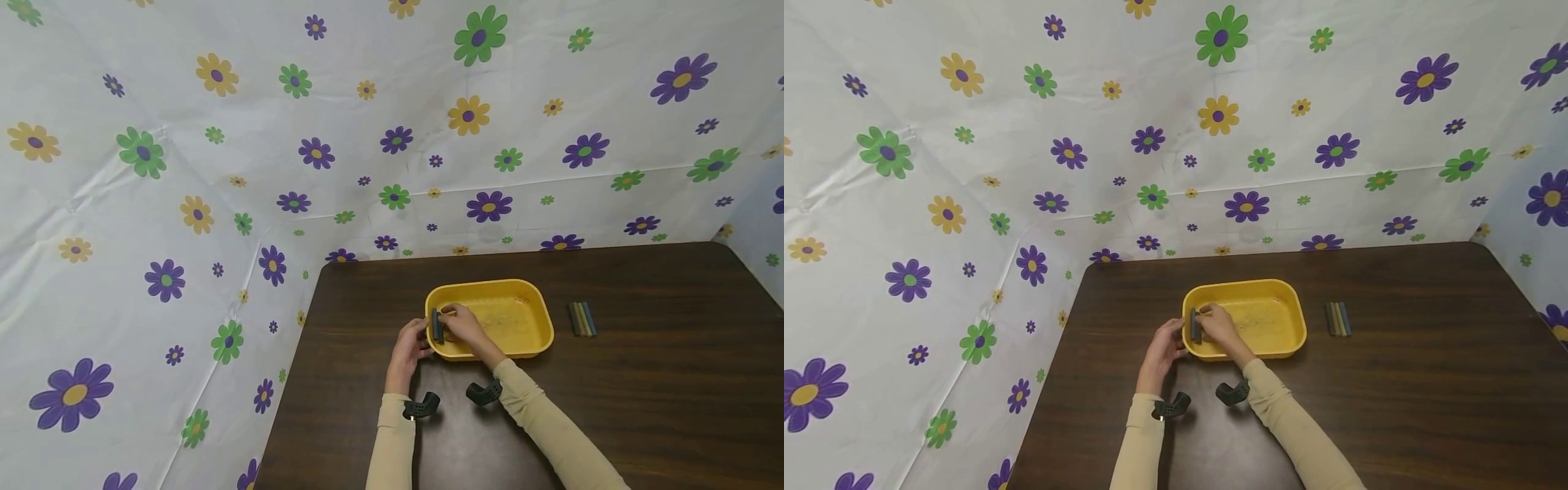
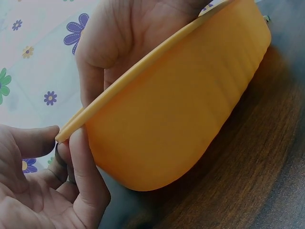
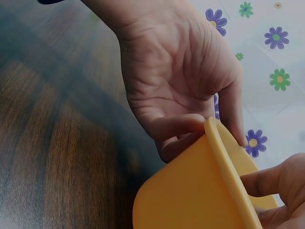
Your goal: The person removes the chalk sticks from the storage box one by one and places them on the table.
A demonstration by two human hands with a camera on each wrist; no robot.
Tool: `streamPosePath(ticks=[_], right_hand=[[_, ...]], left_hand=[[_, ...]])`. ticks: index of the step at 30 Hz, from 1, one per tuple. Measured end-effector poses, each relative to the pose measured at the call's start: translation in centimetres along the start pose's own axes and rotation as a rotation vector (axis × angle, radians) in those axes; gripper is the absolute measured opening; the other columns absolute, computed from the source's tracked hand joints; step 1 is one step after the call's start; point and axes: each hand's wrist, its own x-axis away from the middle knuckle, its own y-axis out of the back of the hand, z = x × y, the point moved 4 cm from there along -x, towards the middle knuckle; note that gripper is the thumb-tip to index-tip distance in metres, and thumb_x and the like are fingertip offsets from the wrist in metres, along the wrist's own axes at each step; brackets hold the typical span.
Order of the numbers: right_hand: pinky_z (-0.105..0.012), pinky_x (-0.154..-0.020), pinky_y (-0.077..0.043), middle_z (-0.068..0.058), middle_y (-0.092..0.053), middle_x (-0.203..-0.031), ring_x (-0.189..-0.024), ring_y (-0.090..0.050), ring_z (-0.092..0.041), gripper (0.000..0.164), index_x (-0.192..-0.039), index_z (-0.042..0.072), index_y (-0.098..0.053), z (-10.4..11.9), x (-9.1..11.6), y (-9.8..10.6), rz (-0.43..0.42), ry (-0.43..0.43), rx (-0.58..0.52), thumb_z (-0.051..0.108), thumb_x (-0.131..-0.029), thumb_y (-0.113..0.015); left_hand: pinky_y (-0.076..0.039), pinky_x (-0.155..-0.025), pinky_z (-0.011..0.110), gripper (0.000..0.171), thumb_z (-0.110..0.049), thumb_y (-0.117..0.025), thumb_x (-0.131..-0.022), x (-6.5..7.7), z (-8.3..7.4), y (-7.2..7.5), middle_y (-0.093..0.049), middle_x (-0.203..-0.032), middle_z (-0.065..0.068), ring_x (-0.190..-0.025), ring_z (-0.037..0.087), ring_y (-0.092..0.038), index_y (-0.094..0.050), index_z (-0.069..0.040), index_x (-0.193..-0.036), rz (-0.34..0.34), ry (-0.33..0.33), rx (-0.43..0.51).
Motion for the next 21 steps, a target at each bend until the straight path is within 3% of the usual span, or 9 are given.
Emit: streamPosePath(ticks=[10,21], right_hand=[[-0.036,-0.075,-0.056,-0.024,-0.062,-0.115,-0.096,-0.065,-0.03,0.041,-0.136,-0.009,-0.052,0.11,-0.23,-0.26,-0.024,-0.005,0.038,0.011,-0.102,-0.063],[-0.04,-0.076,-0.057,-0.033,-0.064,-0.118,-0.101,-0.067,-0.039,0.049,-0.134,-0.014,-0.05,0.35,-0.14,-0.1,-0.028,0.094,0.066,-0.004,-0.09,-0.068]], left_hand=[[-0.052,-0.059,0.025,0.019,-0.029,-0.06,-0.105,0.01,0.06,-0.03,-0.06,-0.102,0.005,-0.068,0.012,-0.06,-0.062,-0.012,-0.097,0.007,-0.005,0.006],[-0.052,-0.058,0.023,0.019,-0.028,-0.059,-0.107,0.26,-0.09,-0.21,-0.059,-0.099,0.003,-0.065,0.01,-0.061,-0.062,-0.011,-0.099,0.023,-0.013,0.019]])
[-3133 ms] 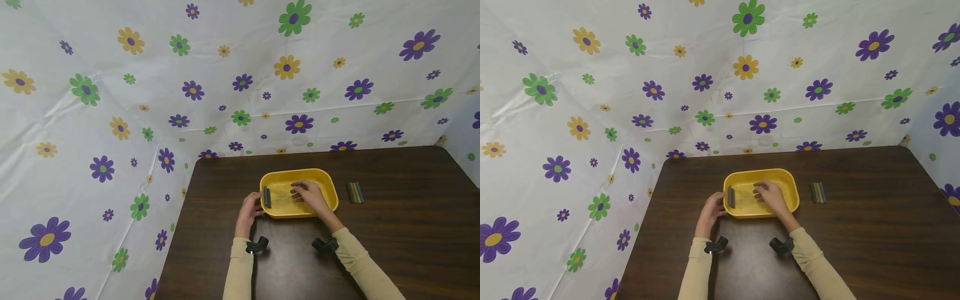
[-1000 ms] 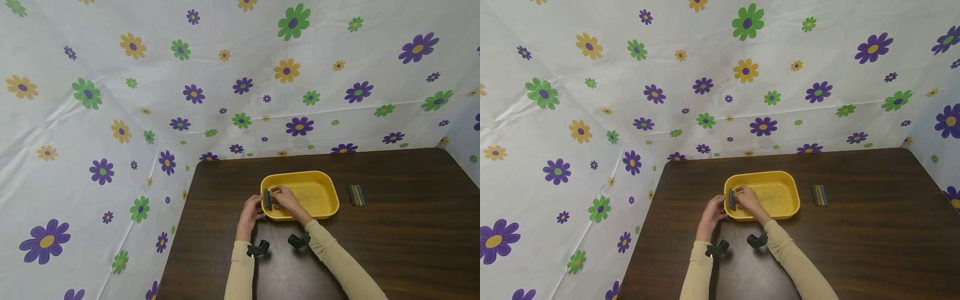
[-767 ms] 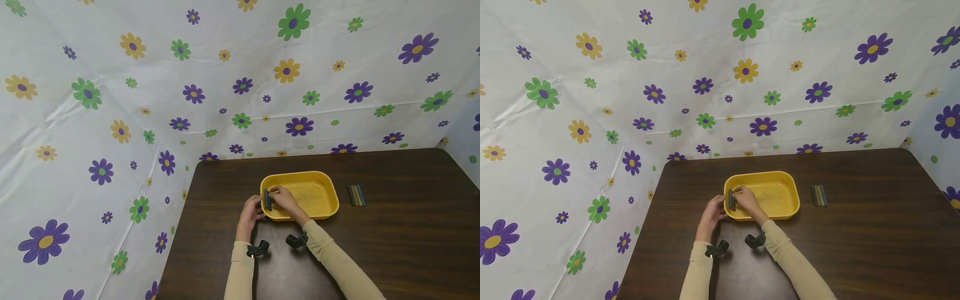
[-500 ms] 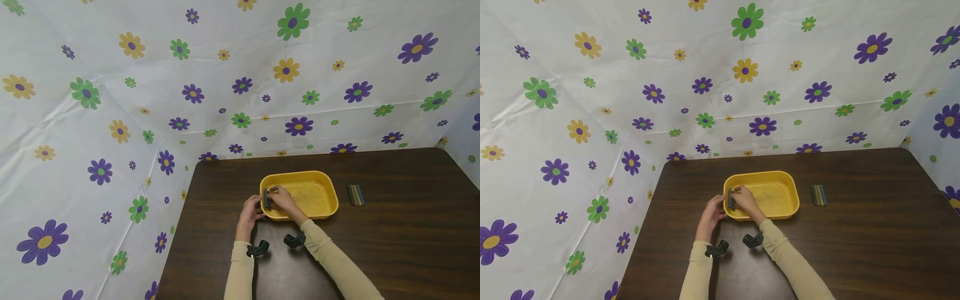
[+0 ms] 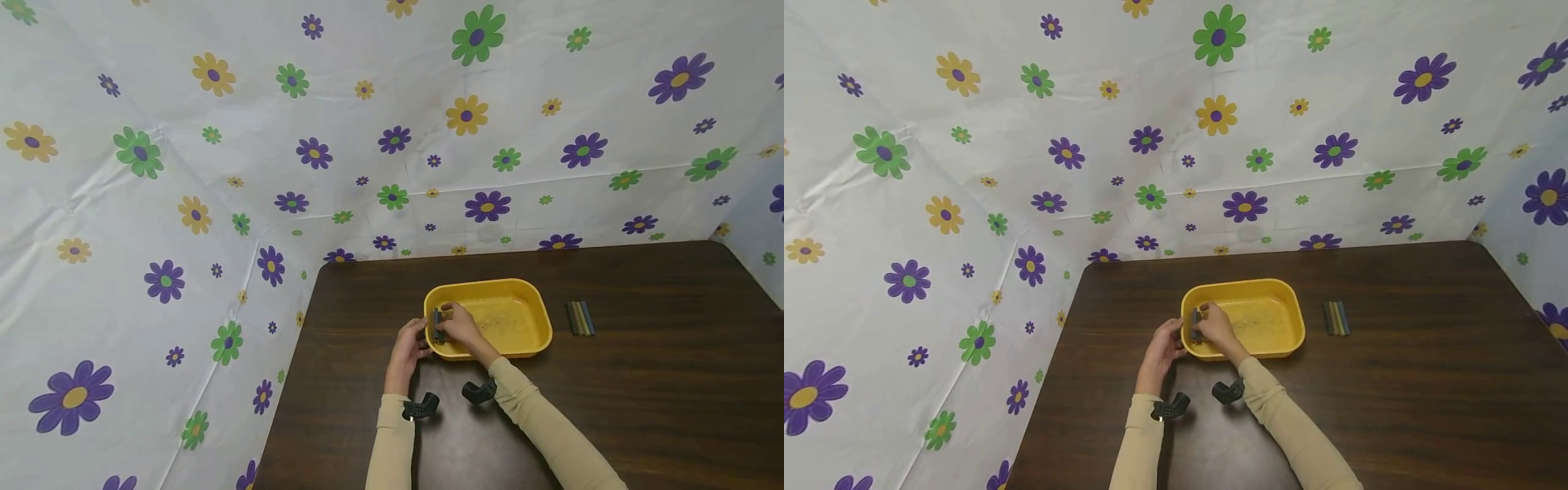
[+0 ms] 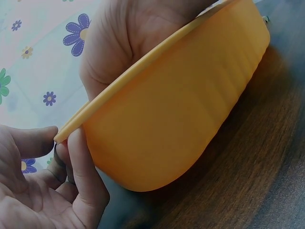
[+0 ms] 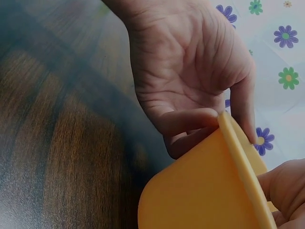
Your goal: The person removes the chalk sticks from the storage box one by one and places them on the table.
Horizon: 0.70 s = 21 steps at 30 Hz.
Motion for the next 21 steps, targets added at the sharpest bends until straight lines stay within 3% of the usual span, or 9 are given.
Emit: streamPosePath(ticks=[9,21], right_hand=[[-0.04,-0.074,-0.058,-0.03,-0.067,-0.113,-0.098,-0.067,-0.038,0.047,-0.133,-0.012,-0.053,-0.15,-0.54,-0.18,-0.017,0.031,0.107,-0.009,-0.088,-0.07],[-0.037,-0.067,-0.058,-0.029,-0.069,-0.107,-0.089,-0.069,-0.036,0.046,-0.13,-0.013,-0.055,0.02,-0.23,-0.09,-0.017,0.043,0.106,-0.01,-0.087,-0.071]], left_hand=[[-0.051,-0.057,0.023,0.019,-0.028,-0.058,-0.107,0.17,-0.11,-0.07,-0.059,-0.098,0.003,-0.064,0.011,-0.06,-0.062,-0.011,-0.097,0.002,-0.002,0.007],[-0.051,-0.056,0.023,0.02,-0.027,-0.058,-0.107,0.21,0.04,-0.07,-0.058,-0.098,0.003,-0.063,0.01,-0.058,-0.06,-0.011,-0.096,0.001,-0.011,0.007]])
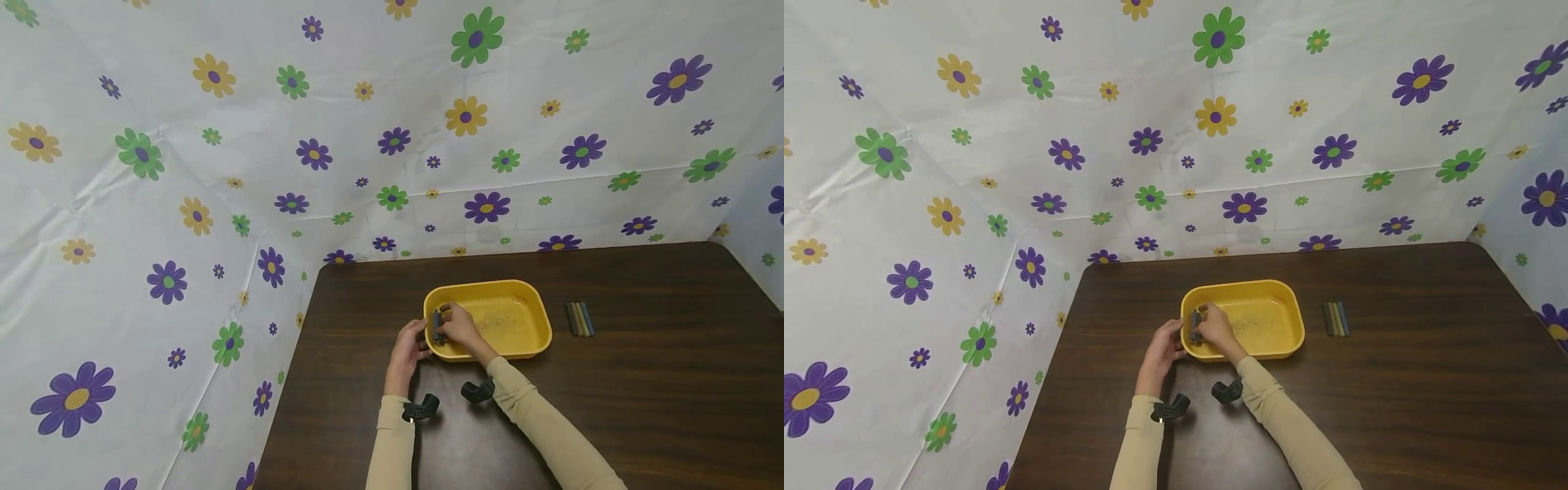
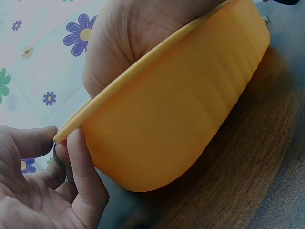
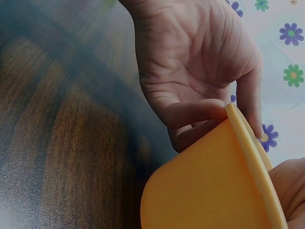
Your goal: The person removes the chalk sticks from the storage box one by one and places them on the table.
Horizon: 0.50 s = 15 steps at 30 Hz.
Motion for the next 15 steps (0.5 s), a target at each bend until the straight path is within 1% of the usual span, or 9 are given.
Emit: streamPosePath(ticks=[4,7,15], right_hand=[[-0.036,-0.066,-0.058,-0.029,-0.068,-0.108,-0.09,-0.068,-0.034,0.045,-0.13,-0.012,-0.055,-0.16,0.01,-0.02,0.001,-0.018,-0.012,-0.009,-0.088,-0.07],[-0.036,-0.066,-0.057,-0.029,-0.069,-0.108,-0.089,-0.068,-0.033,0.046,-0.13,-0.013,-0.054,-0.16,0.01,0.02,0.004,-0.014,-0.007,-0.01,-0.087,-0.069],[-0.037,-0.066,-0.056,-0.029,-0.068,-0.107,-0.087,-0.066,-0.033,0.049,-0.132,-0.013,-0.055,-0.07,0.06,0.18,-0.003,0.002,0.009,-0.012,-0.083,-0.064]], left_hand=[[-0.051,-0.057,0.023,0.02,-0.028,-0.058,-0.107,0.02,0.03,0.01,-0.06,-0.102,0.004,-0.064,0.01,-0.06,-0.061,-0.01,-0.097,0.002,-0.002,0.002],[-0.051,-0.057,0.023,0.02,-0.028,-0.058,-0.107,0.06,0.04,0.01,-0.06,-0.103,0.005,-0.064,0.009,-0.06,-0.061,-0.011,-0.097,-0.001,0.001,0.002],[-0.051,-0.057,0.023,0.02,-0.027,-0.059,-0.107,-0.03,0.13,0.06,-0.058,-0.099,0.003,-0.064,0.009,-0.059,-0.059,-0.012,-0.094,-0.004,0.001,0.009]])
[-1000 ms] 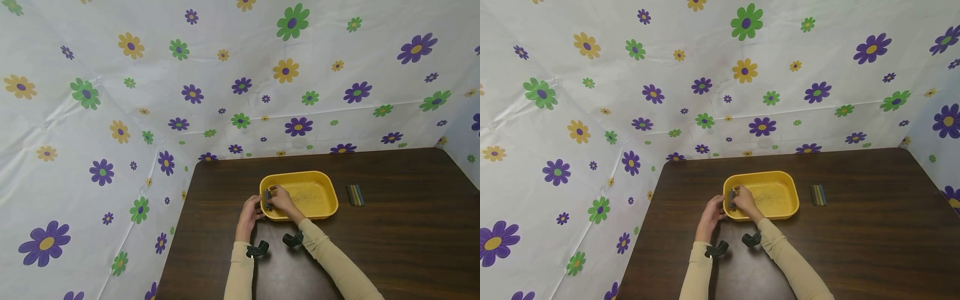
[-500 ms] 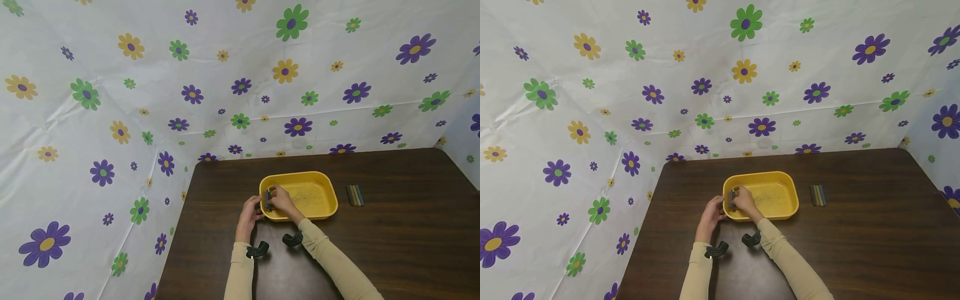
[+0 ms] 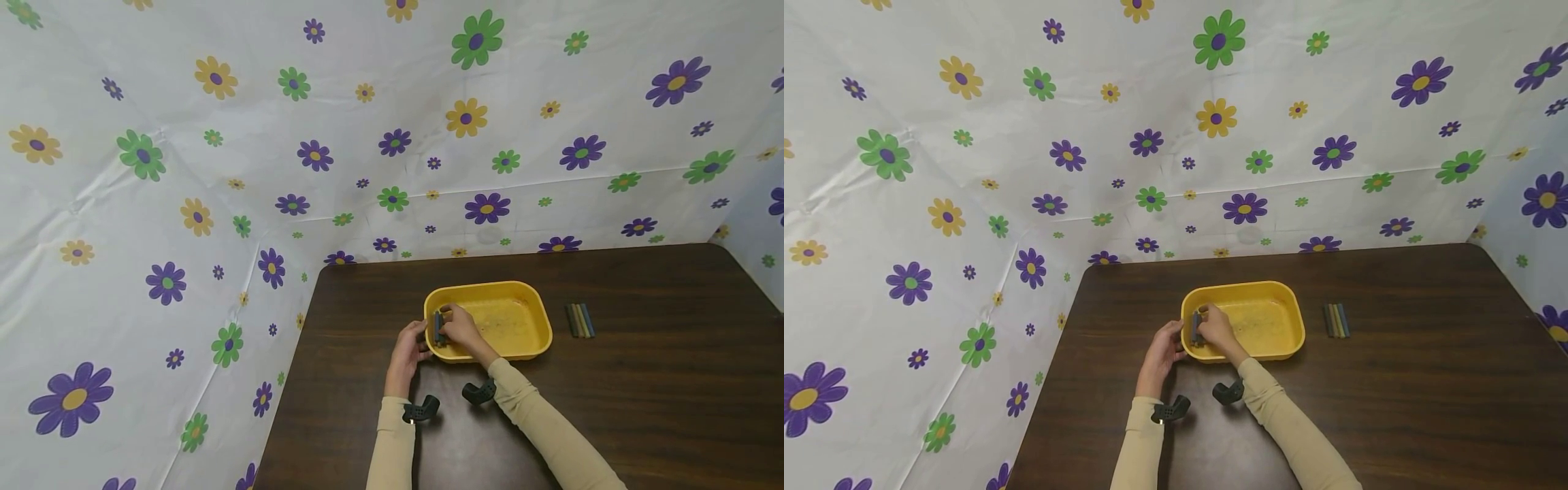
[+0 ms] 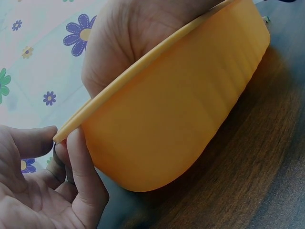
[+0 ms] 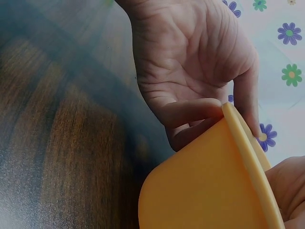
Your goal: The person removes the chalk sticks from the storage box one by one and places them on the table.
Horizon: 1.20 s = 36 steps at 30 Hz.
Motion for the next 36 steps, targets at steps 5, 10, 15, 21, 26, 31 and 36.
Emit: streamPosePath(ticks=[5,10,15,21,26,31,36], right_hand=[[-0.038,-0.067,-0.056,-0.03,-0.068,-0.108,-0.087,-0.065,-0.033,0.048,-0.131,-0.013,-0.057,0.1,0.1,0.1,-0.001,0.023,0.028,-0.012,-0.083,-0.064],[-0.037,-0.065,-0.055,-0.029,-0.069,-0.108,-0.085,-0.065,-0.031,0.048,-0.13,-0.012,-0.058,0.0,0.1,0.3,-0.005,0.028,0.039,-0.012,-0.083,-0.064],[-0.036,-0.066,-0.057,-0.029,-0.069,-0.111,-0.09,-0.067,-0.032,0.048,-0.13,-0.011,-0.06,-0.3,-0.1,0.5,-0.019,0.011,0.01,-0.012,-0.081,-0.063],[-0.036,-0.067,-0.057,-0.031,-0.069,-0.113,-0.094,-0.068,-0.035,0.049,-0.13,-0.011,-0.061,-0.4,-0.2,1.0,-0.032,0.019,-0.018,-0.012,-0.081,-0.064],[-0.038,-0.067,-0.059,-0.032,-0.067,-0.116,-0.095,-0.068,-0.034,0.05,-0.133,-0.011,-0.059,-0.6,-0.2,1.2,-0.008,-0.004,-0.103,-0.012,-0.083,-0.064],[-0.041,-0.073,-0.061,-0.033,-0.063,-0.123,-0.097,-0.068,-0.034,0.051,-0.139,-0.01,-0.053,-0.9,-0.4,1.3,0.042,-0.062,-0.267,-0.012,-0.089,-0.063],[-0.041,-0.078,-0.06,-0.033,-0.058,-0.129,-0.099,-0.067,-0.032,0.052,-0.144,-0.01,-0.048,-1.3,-0.5,1.7,0.087,-0.123,-0.436,-0.011,-0.093,-0.06]], left_hand=[[-0.051,-0.056,0.023,0.021,-0.028,-0.06,-0.106,0.0,0.0,0.0,-0.058,-0.098,0.003,-0.065,0.009,-0.06,-0.059,-0.009,-0.097,0.005,0.005,0.001],[-0.051,-0.057,0.023,0.021,-0.028,-0.06,-0.106,0.0,0.0,-0.1,-0.057,-0.099,0.004,-0.065,0.009,-0.06,-0.059,-0.009,-0.098,0.003,0.005,-0.001],[-0.051,-0.057,0.023,0.02,-0.026,-0.059,-0.106,-0.1,0.0,-0.1,-0.056,-0.098,0.004,-0.065,0.009,-0.059,-0.058,-0.008,-0.097,-0.005,0.008,0.005],[-0.05,-0.056,0.023,0.022,-0.027,-0.06,-0.106,-0.1,0.1,0.0,-0.057,-0.1,0.005,-0.064,0.009,-0.058,-0.058,-0.006,-0.099,-0.003,0.011,0.009],[-0.05,-0.056,0.023,0.021,-0.027,-0.059,-0.106,-0.1,0.0,0.0,-0.057,-0.1,0.004,-0.065,0.009,-0.059,-0.058,-0.007,-0.099,-0.001,0.01,0.015],[-0.05,-0.057,0.023,0.021,-0.026,-0.059,-0.107,0.0,0.0,0.0,-0.057,-0.098,0.004,-0.063,0.009,-0.057,-0.058,-0.008,-0.097,-0.003,0.004,0.008],[-0.05,-0.057,0.023,0.02,-0.026,-0.059,-0.106,-0.1,0.2,0.1,-0.058,-0.098,0.004,-0.064,0.01,-0.058,-0.059,-0.009,-0.095,-0.003,0.002,0.005]])
